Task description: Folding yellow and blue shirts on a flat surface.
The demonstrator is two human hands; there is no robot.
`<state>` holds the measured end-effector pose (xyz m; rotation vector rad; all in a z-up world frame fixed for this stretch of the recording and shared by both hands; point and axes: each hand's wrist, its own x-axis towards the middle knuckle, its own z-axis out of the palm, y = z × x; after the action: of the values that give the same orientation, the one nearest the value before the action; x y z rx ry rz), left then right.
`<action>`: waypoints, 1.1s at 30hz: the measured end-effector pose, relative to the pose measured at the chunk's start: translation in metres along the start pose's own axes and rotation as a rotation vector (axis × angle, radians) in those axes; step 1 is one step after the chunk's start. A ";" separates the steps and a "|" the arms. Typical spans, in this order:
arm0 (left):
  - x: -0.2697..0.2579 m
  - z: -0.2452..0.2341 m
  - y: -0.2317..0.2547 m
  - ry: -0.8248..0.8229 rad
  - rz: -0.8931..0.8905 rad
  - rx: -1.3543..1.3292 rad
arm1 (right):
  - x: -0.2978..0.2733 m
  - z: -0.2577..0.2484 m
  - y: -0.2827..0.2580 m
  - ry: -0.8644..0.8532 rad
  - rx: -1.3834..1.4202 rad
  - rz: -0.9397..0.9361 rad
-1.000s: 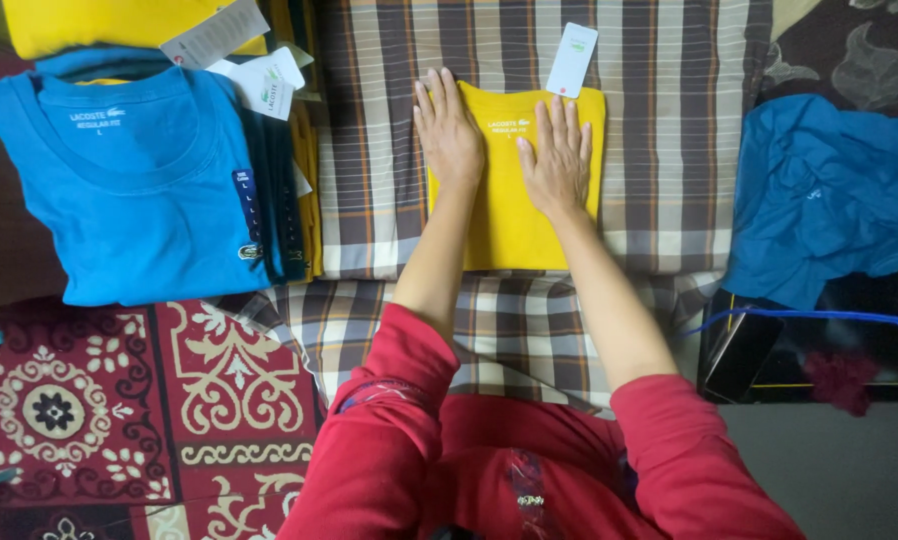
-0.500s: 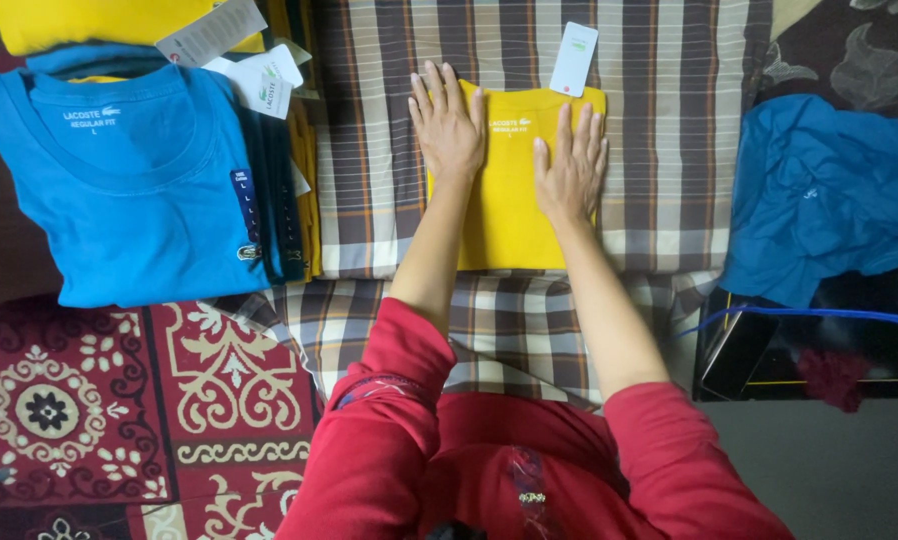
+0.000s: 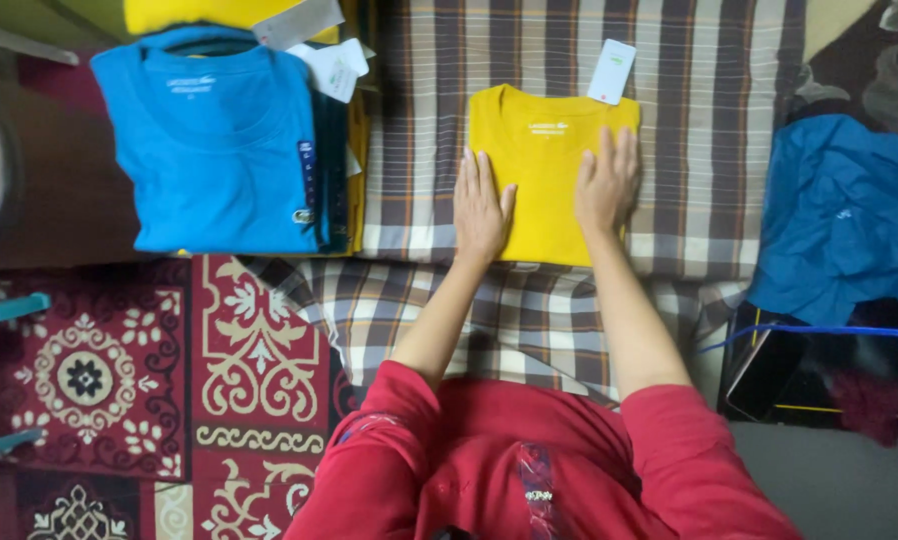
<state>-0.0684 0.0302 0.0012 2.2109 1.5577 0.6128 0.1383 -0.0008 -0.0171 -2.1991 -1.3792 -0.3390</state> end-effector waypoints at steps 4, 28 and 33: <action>-0.004 0.005 -0.002 0.083 -0.179 -0.125 | -0.021 -0.008 0.010 0.040 -0.099 0.172; -0.055 -0.316 -0.190 0.097 -0.128 -0.821 | 0.086 -0.140 -0.250 -0.770 1.563 0.437; 0.062 -0.407 -0.244 0.229 -0.216 -0.310 | 0.091 -0.093 -0.359 -0.808 1.708 0.194</action>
<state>-0.4628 0.1872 0.2221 1.7683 1.6534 0.9918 -0.1349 0.1419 0.2083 -0.8621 -0.9582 1.4073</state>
